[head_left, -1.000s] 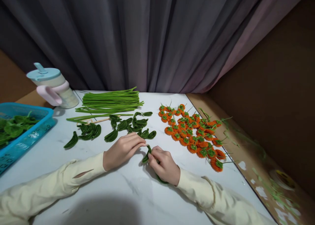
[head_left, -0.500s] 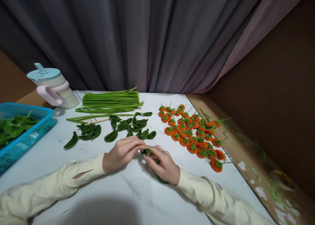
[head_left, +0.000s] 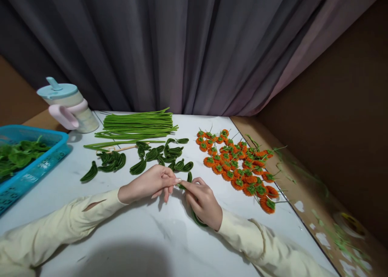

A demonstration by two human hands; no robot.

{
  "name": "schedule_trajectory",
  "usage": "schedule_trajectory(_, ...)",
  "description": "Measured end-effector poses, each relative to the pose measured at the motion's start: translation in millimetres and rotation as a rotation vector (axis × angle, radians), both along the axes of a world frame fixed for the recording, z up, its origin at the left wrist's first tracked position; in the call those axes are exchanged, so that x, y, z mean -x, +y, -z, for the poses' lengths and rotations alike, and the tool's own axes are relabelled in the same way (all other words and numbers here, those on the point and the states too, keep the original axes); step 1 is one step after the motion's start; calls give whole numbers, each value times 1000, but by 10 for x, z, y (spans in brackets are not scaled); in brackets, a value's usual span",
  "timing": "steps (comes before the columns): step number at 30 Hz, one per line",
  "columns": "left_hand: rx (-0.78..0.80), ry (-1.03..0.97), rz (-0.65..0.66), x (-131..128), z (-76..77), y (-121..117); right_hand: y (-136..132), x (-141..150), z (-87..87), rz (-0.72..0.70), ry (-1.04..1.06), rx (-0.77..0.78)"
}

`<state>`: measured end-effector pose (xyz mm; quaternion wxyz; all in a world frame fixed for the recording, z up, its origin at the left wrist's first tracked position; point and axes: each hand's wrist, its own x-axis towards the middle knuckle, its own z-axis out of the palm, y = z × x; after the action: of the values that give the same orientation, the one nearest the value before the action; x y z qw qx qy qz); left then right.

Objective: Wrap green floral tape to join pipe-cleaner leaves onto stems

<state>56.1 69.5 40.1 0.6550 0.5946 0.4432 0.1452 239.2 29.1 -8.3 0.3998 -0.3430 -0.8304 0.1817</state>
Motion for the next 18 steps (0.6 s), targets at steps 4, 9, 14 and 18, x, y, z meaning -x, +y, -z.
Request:
schedule_trajectory(4, 135, -37, 103, 40, 8, 41, -2, -4, -1, 2, -33, -47)
schedule_trajectory(9, 298, -33, 206, 64, 23, 94, -13, 1, -18, 0, -79, -94)
schedule_trajectory(14, 320, -70, 221, 77, 45, 116, -15, 5, -16, 29, -82, -107)
schedule_trajectory(18, 278, -77, 251, 69, 13, 105, -16, 5, -8, 77, -95, -85)
